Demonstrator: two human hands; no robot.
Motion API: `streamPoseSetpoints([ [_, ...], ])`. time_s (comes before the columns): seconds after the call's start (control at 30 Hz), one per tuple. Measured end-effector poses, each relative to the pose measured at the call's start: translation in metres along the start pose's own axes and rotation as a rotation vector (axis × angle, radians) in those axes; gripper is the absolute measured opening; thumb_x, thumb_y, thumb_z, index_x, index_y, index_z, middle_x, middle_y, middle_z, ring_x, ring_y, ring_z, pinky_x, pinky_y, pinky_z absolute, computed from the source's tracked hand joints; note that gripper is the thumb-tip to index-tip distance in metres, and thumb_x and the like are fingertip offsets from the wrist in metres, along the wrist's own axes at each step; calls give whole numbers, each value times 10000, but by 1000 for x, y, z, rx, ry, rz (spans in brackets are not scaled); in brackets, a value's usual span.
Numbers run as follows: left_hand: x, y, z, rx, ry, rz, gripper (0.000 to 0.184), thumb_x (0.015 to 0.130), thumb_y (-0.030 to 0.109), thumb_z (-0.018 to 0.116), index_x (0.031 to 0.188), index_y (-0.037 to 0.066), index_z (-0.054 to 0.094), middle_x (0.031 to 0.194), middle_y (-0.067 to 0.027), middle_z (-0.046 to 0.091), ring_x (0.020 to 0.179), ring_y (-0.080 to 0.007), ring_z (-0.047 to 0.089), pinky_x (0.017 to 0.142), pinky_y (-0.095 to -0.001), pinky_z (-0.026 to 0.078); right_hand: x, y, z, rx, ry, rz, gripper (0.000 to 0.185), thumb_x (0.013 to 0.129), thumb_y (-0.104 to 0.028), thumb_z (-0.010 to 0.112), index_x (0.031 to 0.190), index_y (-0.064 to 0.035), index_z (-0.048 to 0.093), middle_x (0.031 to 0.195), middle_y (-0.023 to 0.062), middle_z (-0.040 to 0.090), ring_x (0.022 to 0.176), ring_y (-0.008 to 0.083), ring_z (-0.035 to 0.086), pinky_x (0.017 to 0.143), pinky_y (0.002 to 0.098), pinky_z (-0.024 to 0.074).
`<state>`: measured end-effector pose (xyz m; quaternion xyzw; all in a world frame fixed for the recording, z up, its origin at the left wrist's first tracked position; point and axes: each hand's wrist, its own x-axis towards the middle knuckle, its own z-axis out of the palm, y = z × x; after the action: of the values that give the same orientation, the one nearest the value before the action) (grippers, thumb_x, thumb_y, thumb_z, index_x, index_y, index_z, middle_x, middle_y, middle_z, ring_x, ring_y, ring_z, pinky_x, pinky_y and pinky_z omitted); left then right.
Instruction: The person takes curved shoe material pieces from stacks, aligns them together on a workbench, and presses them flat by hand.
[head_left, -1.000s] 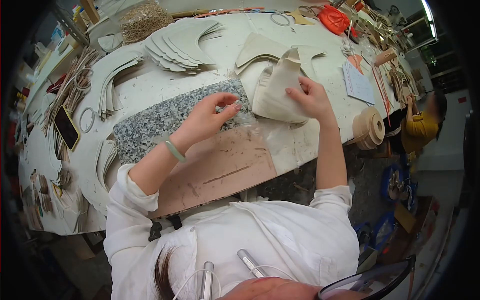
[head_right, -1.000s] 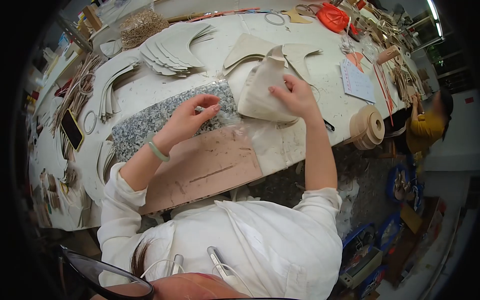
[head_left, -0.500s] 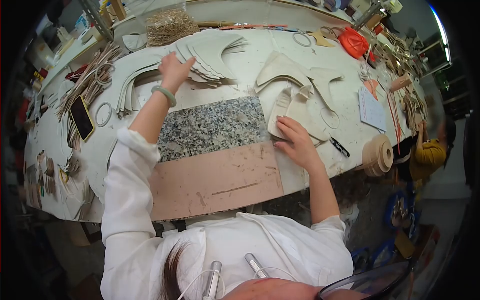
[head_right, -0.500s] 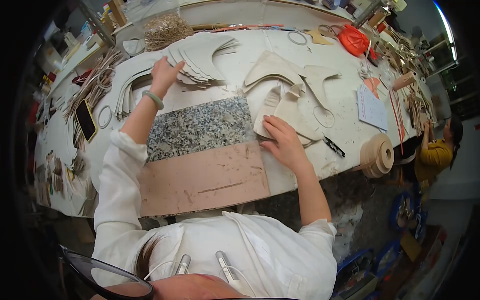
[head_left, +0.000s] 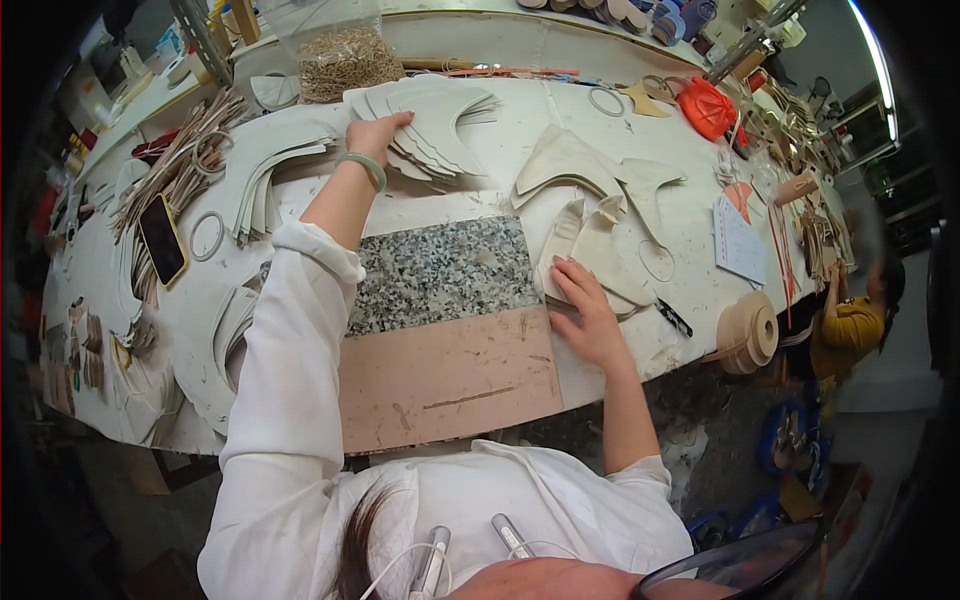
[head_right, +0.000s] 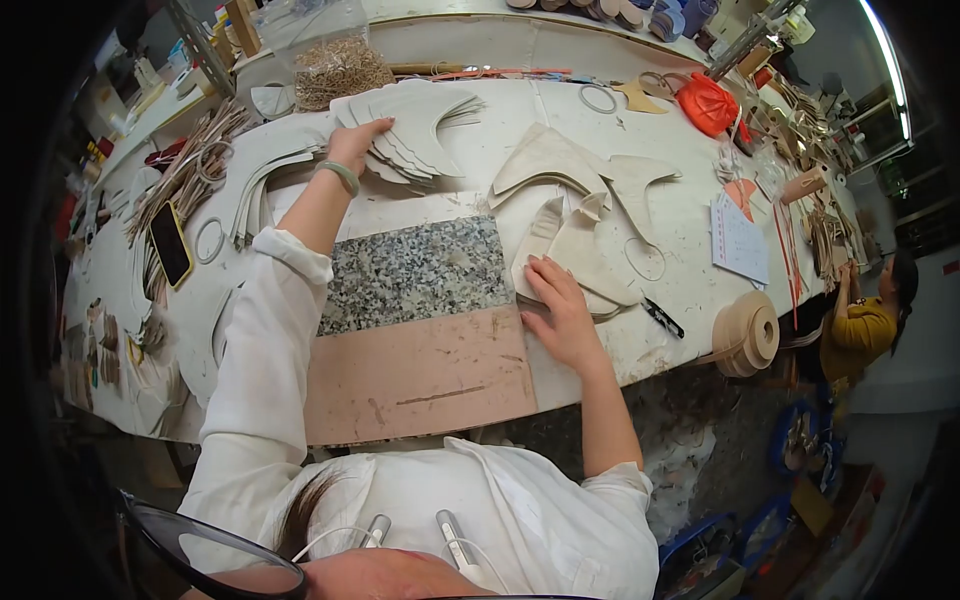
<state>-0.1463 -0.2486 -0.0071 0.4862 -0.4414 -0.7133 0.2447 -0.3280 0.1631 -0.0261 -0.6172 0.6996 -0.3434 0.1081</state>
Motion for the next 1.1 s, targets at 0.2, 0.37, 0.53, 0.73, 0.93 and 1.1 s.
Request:
streamPoseSetpoints([
  [0.2,10,-18,43,594,542,140,806,797,526,733,1235,-102,485,1257,-252,523,1164,-331,479,992,-450,420,12,-5,-22,161,-77,69,481,789,-52,727,1257,-12,623,1382,93,564,1290,267,500,1077,355,399],
  [0.37,10,-29,47,1058,727,526,702,832,500,702,1221,-57,527,1260,-211,530,1154,-322,469,990,-456,404,4,0,-31,183,88,153,412,809,-89,747,1204,-16,653,1303,95,608,1173,246,568,989,324,468],
  [0.53,-8,-24,51,1421,594,787,599,858,477,667,1216,8,567,1286,-153,535,1176,-333,449,991,-464,391,-11,13,-50,58,314,401,364,840,-129,737,1180,-23,664,1218,99,639,1109,242,593,926,304,487],
  [0.73,-17,-32,63,1619,625,999,485,884,393,658,1210,42,582,1277,-130,564,1124,-333,502,941,-445,432,-21,30,-55,-100,391,473,367,846,-141,727,1190,-31,661,1187,101,654,1076,231,606,911,306,488],
  [0.93,-11,-22,65,770,83,1066,326,928,212,635,1204,42,599,1135,-123,643,907,-237,603,773,-335,495,19,65,-37,-234,337,337,368,853,-152,704,1204,-63,643,1186,91,635,1056,278,585,880,343,499],
  [1.1,-112,16,70,202,-234,753,293,940,100,602,1229,50,601,1017,-95,673,766,-150,599,656,-252,481,75,89,-45,-511,251,-121,410,793,-136,706,1199,-171,661,1299,-9,603,1177,244,535,973,359,461],
])
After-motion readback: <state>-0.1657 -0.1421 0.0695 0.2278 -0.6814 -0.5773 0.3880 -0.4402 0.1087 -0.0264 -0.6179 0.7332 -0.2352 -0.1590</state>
